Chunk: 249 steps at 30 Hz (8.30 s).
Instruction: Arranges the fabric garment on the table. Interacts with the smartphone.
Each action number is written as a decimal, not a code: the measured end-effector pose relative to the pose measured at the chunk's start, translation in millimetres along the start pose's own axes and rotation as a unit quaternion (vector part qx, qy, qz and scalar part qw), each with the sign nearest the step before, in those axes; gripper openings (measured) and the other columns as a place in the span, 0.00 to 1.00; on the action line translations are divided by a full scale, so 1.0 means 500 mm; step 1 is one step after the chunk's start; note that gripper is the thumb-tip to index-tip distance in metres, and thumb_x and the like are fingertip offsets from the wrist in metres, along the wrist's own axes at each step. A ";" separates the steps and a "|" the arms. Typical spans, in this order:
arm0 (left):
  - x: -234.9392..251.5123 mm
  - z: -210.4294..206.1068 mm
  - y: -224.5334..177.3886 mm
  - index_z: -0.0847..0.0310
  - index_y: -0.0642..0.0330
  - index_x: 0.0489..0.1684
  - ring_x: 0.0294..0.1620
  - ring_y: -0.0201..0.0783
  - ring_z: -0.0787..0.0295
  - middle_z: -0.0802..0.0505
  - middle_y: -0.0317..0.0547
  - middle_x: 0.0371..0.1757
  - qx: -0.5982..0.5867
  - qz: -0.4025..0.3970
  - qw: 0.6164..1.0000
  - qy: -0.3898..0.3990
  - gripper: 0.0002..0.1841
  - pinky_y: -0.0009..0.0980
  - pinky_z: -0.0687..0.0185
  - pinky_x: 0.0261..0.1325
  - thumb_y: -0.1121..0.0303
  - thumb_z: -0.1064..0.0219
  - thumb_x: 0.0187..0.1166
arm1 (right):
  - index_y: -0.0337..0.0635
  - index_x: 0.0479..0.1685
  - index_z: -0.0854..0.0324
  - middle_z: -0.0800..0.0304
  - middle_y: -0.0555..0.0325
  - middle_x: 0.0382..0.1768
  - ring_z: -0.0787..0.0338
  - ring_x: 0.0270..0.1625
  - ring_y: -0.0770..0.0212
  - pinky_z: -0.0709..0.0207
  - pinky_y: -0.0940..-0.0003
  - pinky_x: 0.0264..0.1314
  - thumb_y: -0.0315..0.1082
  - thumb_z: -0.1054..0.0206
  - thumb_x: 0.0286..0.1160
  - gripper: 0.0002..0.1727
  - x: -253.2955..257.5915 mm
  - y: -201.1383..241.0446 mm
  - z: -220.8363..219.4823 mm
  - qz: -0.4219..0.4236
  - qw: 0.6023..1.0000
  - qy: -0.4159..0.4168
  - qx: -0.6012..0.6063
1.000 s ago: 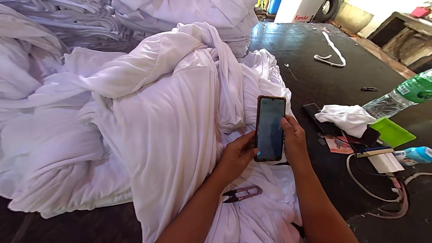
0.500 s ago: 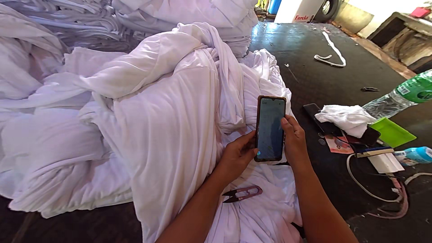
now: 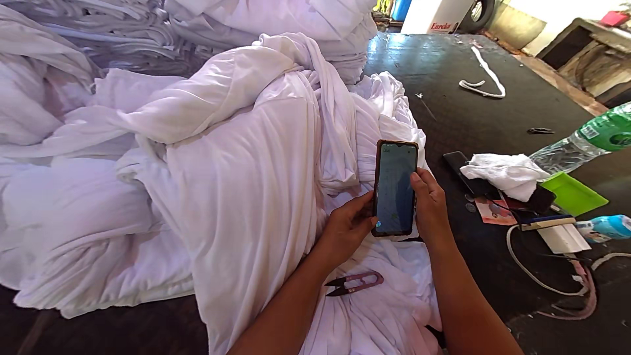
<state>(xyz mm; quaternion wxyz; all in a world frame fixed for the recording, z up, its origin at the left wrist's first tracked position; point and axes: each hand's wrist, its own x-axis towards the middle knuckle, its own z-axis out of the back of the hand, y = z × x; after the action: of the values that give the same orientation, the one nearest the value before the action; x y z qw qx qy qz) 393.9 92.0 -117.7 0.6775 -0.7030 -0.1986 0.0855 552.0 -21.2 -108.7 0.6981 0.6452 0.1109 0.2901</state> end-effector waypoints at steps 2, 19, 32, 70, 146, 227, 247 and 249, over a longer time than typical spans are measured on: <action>0.000 -0.001 -0.002 0.33 0.76 0.80 0.59 0.30 0.10 0.11 0.56 0.66 -0.003 0.001 1.000 -0.003 0.26 0.23 0.17 0.66 0.80 0.37 0.81 | 0.36 0.67 0.25 0.12 0.65 0.46 0.12 0.48 0.80 0.18 0.80 0.54 0.37 0.53 0.92 0.19 0.000 -0.001 0.000 -0.001 1.000 -0.001 -0.001; 0.000 -0.002 -0.003 0.33 0.76 0.80 0.58 0.29 0.10 0.11 0.56 0.66 -0.011 0.007 1.000 -0.005 0.27 0.23 0.17 0.66 0.80 0.37 0.81 | 0.36 0.66 0.25 0.12 0.65 0.44 0.11 0.46 0.80 0.17 0.81 0.53 0.36 0.52 0.92 0.18 0.000 -0.003 -0.001 0.000 1.000 0.001 0.008; 0.000 -0.001 -0.002 0.33 0.76 0.80 0.59 0.30 0.10 0.11 0.56 0.65 -0.004 -0.002 1.000 -0.003 0.26 0.23 0.17 0.66 0.80 0.38 0.81 | 0.35 0.66 0.25 0.12 0.64 0.45 0.11 0.47 0.81 0.17 0.81 0.53 0.36 0.53 0.92 0.18 0.000 -0.002 0.000 -0.002 1.000 0.000 0.000; 0.000 -0.001 0.002 0.32 0.76 0.80 0.58 0.30 0.10 0.11 0.55 0.65 -0.013 -0.003 1.000 -0.003 0.26 0.24 0.16 0.66 0.80 0.37 0.81 | 0.35 0.67 0.25 0.12 0.65 0.45 0.12 0.48 0.80 0.18 0.80 0.55 0.37 0.55 0.93 0.19 0.001 -0.006 0.001 0.000 1.000 -0.002 0.012; 0.000 -0.001 -0.005 0.32 0.75 0.80 0.58 0.29 0.10 0.10 0.54 0.64 -0.003 0.012 1.000 -0.005 0.26 0.23 0.16 0.65 0.80 0.37 0.80 | 0.38 0.79 0.39 0.15 0.58 0.58 0.12 0.55 0.78 0.17 0.81 0.58 0.40 0.29 0.70 0.38 -0.005 0.008 0.003 -0.021 0.996 0.076 -0.039; 0.002 -0.001 -0.001 0.33 0.76 0.80 0.58 0.30 0.10 0.11 0.55 0.65 -0.007 0.006 1.000 -0.003 0.26 0.23 0.16 0.65 0.80 0.37 0.81 | 0.37 0.72 0.29 0.10 0.62 0.49 0.09 0.51 0.75 0.15 0.77 0.58 0.35 0.50 0.89 0.19 0.011 -0.002 0.026 -0.021 0.996 0.086 0.032; 0.001 0.000 -0.002 0.32 0.75 0.80 0.57 0.29 0.10 0.11 0.55 0.65 0.005 0.011 1.000 -0.004 0.27 0.22 0.17 0.65 0.79 0.36 0.81 | 0.39 0.73 0.28 0.12 0.64 0.50 0.11 0.51 0.78 0.16 0.77 0.57 0.40 0.50 0.90 0.21 0.012 -0.003 0.023 -0.016 0.997 0.079 0.005; 0.001 0.000 -0.002 0.32 0.75 0.80 0.57 0.29 0.10 0.11 0.55 0.64 0.001 0.013 1.000 -0.004 0.27 0.23 0.16 0.64 0.79 0.36 0.81 | 0.39 0.72 0.28 0.12 0.65 0.50 0.11 0.51 0.78 0.16 0.78 0.58 0.39 0.51 0.90 0.20 0.011 -0.002 0.022 -0.017 0.997 0.079 0.006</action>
<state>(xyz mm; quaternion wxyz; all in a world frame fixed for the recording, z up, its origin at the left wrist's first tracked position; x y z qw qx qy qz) 394.3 92.4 -116.6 0.6766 -0.7042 -0.1921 0.0969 562.6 -27.4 -107.0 0.6880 0.6227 0.1784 0.3272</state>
